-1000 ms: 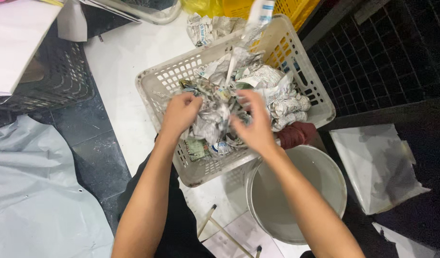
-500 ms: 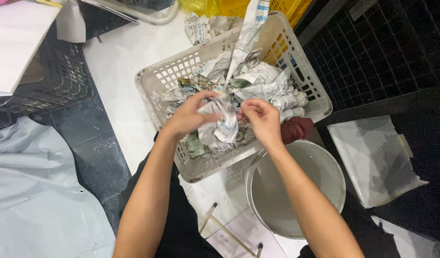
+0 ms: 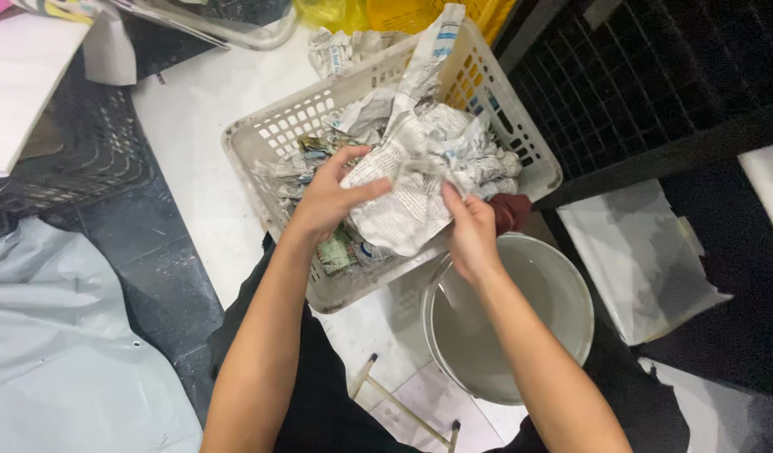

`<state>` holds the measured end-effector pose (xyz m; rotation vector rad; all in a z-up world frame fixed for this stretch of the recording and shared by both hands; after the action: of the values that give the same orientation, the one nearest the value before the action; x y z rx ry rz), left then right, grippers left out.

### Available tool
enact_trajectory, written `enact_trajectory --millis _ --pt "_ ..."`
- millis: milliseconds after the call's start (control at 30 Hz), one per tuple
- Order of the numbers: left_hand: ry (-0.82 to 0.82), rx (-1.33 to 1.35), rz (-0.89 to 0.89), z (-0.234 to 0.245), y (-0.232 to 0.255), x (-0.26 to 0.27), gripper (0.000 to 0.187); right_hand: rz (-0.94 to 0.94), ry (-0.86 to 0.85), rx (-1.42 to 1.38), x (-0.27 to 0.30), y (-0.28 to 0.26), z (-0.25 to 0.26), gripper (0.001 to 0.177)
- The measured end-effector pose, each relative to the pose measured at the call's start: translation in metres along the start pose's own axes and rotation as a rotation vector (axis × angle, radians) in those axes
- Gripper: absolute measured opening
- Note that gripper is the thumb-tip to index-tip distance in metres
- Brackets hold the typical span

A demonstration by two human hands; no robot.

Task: The person sits on the floor and wraps various ceramic items, including a bowl, a glass jar, and a small cup, using newspaper sheets. They fold the newspaper around each item and place the wrapped items into a white plastic basket.

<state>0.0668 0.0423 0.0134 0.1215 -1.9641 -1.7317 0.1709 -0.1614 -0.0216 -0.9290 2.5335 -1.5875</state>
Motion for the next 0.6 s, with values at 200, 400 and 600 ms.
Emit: enact_trajectory --millis 200,400,600 --pt "-0.151 0.018 -0.029 -0.03 0.001 0.02 0.032 -0.215 0.143 -0.334 0.024 -0.015 0.017 0.036" --pt "-0.21 -0.012 -0.063 -0.063 0.003 0.047 0.04 -0.122 0.198 -0.264 0.063 -0.04 0.032 0.037" --pt "-0.282 -0.238 -0.62 -0.104 0.058 0.111 0.074 0.112 0.218 -0.158 0.105 -0.082 0.066 0.032"
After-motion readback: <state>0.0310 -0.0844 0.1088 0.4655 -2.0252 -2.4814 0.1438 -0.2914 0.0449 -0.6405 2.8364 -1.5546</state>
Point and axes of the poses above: each hand's wrist, its own x-axis away from the middle knuckle, its own z-axis out of the back of the hand, y = z × x, the point moved 8 cm from there along -x, towards the middle knuckle, and after that the axes turned 10 degrees about -x, right-handed, at the moved point
